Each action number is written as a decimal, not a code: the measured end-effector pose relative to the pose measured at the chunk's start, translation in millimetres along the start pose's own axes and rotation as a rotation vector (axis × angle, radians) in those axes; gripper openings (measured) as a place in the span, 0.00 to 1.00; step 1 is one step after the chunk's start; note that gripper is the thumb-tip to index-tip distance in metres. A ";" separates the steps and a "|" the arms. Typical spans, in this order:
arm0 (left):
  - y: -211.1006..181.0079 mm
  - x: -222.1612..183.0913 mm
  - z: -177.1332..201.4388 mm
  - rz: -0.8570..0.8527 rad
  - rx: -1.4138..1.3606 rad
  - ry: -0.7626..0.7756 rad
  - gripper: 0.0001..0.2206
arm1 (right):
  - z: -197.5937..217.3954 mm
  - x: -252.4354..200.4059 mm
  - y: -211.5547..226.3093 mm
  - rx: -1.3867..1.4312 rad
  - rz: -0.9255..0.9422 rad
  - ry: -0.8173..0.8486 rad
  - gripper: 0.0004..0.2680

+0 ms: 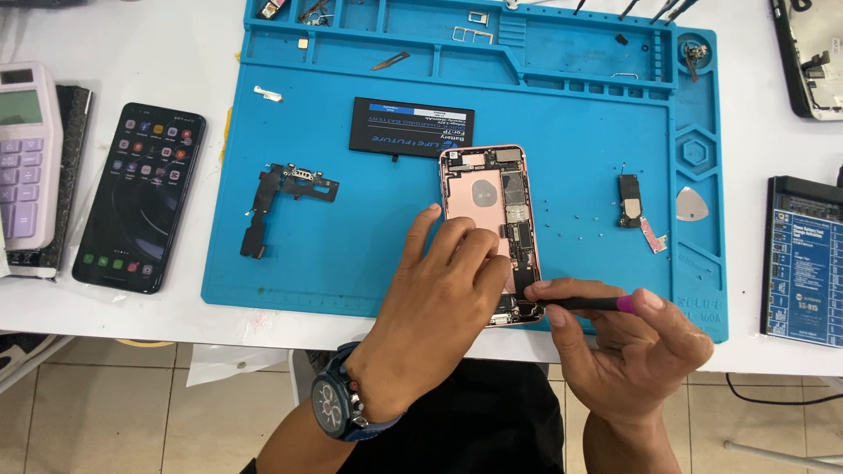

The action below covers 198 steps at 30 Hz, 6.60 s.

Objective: The person disassembles a smartphone on a blue work mat, using a screwdriver and tweezers to remove screws and internal components. They carefully place the removed parts, including a battery and flex cables, onto the mat while working on the device's internal assembly.

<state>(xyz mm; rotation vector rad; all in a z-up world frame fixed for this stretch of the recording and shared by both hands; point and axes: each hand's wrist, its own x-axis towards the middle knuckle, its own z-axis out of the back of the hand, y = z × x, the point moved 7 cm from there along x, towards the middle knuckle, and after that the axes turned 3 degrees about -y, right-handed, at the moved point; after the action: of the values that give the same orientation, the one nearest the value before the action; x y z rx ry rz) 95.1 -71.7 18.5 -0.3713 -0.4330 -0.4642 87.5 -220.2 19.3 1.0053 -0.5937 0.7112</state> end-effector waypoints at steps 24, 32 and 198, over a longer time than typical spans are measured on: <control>-8.5 -39.6 20.7 0.007 -0.174 -0.018 0.06 | 1.9 2.3 4.4 0.013 0.049 0.136 0.20; -7.9 -42.4 16.6 -0.007 -0.138 -0.061 0.06 | 1.9 3.0 0.6 -0.024 0.034 0.107 0.24; 23.7 -5.6 -5.0 -0.016 -0.372 0.497 0.08 | 11.0 -23.9 -2.1 -0.379 -0.189 0.253 0.08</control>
<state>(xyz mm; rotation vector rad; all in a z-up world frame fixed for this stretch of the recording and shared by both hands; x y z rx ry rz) 104.0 -52.3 5.8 -0.5914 0.1378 -0.6334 72.6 -236.9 5.3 0.5976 -0.3864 0.5224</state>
